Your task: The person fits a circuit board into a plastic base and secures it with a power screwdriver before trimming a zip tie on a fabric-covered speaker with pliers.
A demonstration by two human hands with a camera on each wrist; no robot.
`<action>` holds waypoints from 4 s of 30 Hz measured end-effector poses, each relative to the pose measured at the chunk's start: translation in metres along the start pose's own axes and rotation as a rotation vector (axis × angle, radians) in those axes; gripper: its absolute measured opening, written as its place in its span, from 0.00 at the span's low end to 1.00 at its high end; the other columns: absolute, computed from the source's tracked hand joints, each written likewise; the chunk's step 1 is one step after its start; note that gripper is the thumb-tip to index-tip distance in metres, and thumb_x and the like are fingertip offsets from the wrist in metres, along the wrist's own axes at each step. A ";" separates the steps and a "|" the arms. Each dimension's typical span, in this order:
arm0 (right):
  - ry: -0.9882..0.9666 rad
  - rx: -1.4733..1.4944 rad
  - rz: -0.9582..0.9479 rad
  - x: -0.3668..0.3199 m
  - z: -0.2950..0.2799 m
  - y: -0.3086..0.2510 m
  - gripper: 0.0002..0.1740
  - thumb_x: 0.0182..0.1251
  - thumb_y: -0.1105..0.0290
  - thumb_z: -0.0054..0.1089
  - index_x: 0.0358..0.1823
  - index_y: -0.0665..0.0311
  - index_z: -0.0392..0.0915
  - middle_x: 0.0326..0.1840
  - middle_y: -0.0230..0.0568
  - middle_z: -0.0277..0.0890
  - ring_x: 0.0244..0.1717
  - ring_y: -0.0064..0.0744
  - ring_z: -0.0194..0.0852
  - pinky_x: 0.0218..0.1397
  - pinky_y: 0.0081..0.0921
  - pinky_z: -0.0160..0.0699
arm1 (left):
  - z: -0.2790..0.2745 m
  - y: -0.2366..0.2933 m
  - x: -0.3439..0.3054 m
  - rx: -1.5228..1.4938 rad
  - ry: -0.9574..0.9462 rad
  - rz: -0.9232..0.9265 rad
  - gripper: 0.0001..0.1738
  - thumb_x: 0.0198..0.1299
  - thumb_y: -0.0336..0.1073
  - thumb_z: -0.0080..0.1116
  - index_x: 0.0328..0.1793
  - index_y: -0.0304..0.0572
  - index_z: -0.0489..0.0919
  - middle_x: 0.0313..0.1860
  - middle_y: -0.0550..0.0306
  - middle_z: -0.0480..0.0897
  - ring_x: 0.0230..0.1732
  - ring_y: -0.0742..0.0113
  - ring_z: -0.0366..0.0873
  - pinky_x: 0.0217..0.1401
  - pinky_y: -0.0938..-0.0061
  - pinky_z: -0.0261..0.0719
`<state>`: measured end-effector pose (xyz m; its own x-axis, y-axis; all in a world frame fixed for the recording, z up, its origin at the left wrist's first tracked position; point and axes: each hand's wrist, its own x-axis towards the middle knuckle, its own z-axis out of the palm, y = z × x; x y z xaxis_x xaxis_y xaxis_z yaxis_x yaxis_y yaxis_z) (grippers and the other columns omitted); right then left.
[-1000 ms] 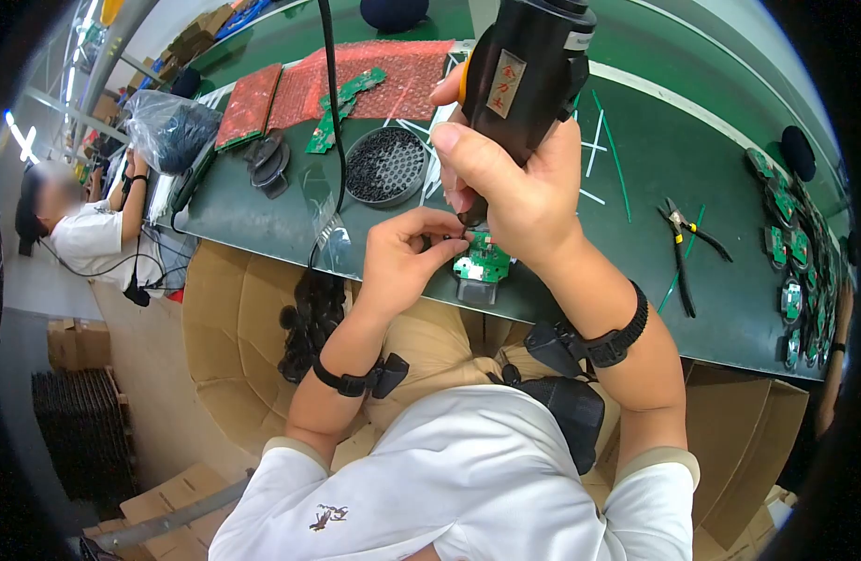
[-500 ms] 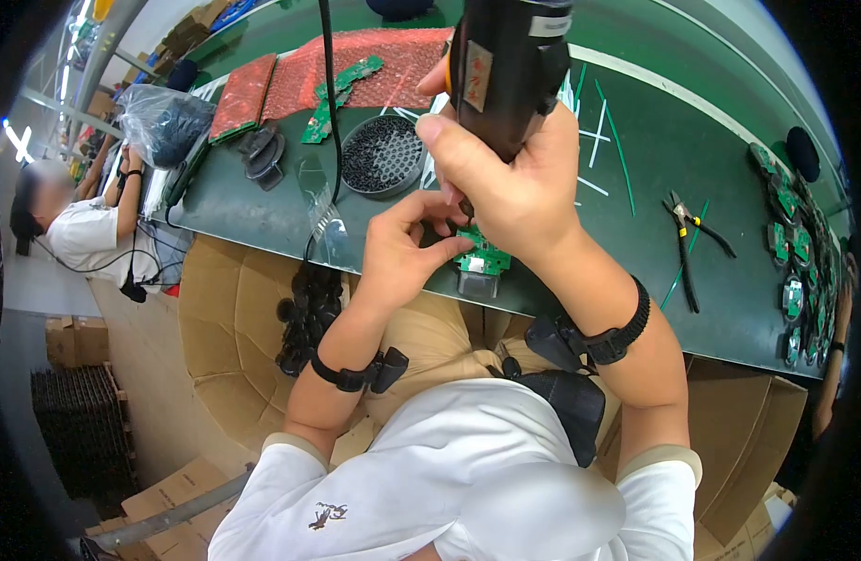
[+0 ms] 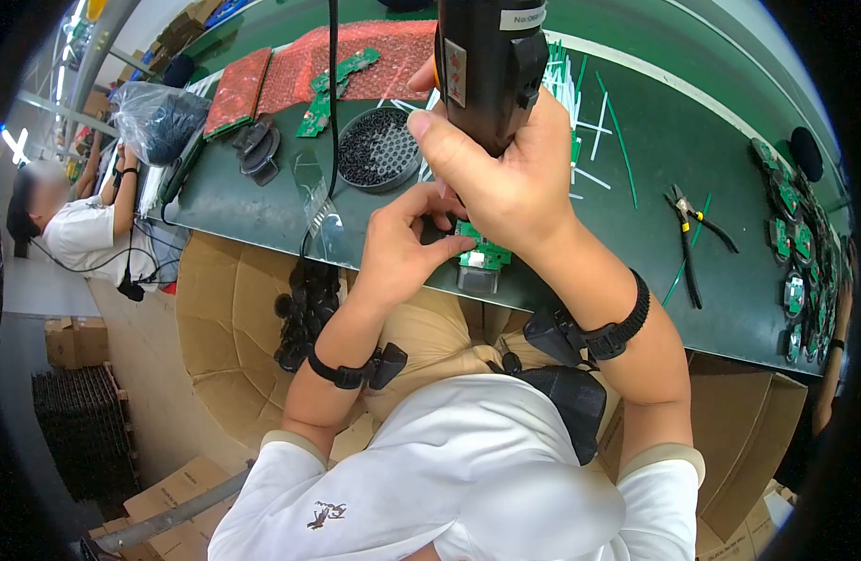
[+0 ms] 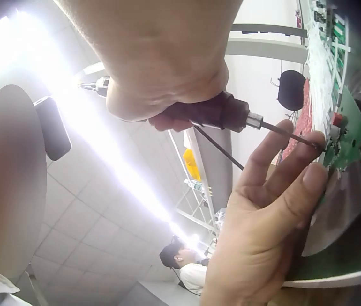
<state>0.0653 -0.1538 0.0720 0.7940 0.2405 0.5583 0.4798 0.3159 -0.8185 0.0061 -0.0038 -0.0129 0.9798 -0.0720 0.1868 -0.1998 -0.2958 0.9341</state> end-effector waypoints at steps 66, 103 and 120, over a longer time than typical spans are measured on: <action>0.040 -0.023 0.558 -0.113 -0.054 -0.043 0.30 0.78 0.79 0.63 0.78 0.66 0.67 0.59 0.44 0.82 0.56 0.27 0.84 0.52 0.24 0.88 | -0.008 0.056 -0.024 0.227 -0.165 0.565 0.61 0.34 0.33 0.88 0.82 0.40 0.71 0.68 0.50 0.85 0.77 0.38 0.72 0.79 0.48 0.70; 0.422 0.056 0.589 -0.150 -0.135 -0.067 0.16 0.79 0.80 0.61 0.62 0.67 0.69 0.45 0.41 0.83 0.37 0.27 0.88 0.40 0.24 0.91 | 0.039 0.061 -0.013 0.289 -0.233 0.465 0.57 0.45 0.48 0.89 0.81 0.35 0.72 0.69 0.44 0.82 0.67 0.47 0.81 0.72 0.57 0.78; 1.387 -0.629 0.272 -0.181 -0.578 -0.154 0.14 0.77 0.75 0.66 0.58 0.67 0.75 0.47 0.41 0.83 0.42 0.34 0.90 0.43 0.26 0.93 | 0.048 0.017 -0.009 0.472 0.044 0.335 0.12 0.54 0.18 0.71 0.43 0.36 0.82 0.37 0.51 0.81 0.35 0.56 0.80 0.34 0.66 0.76</action>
<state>0.0639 -0.7765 0.0186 0.4211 -0.8990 0.1199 0.0602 -0.1042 -0.9927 -0.0067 -0.0542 -0.0135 0.8599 -0.1980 0.4705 -0.4726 -0.6571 0.5872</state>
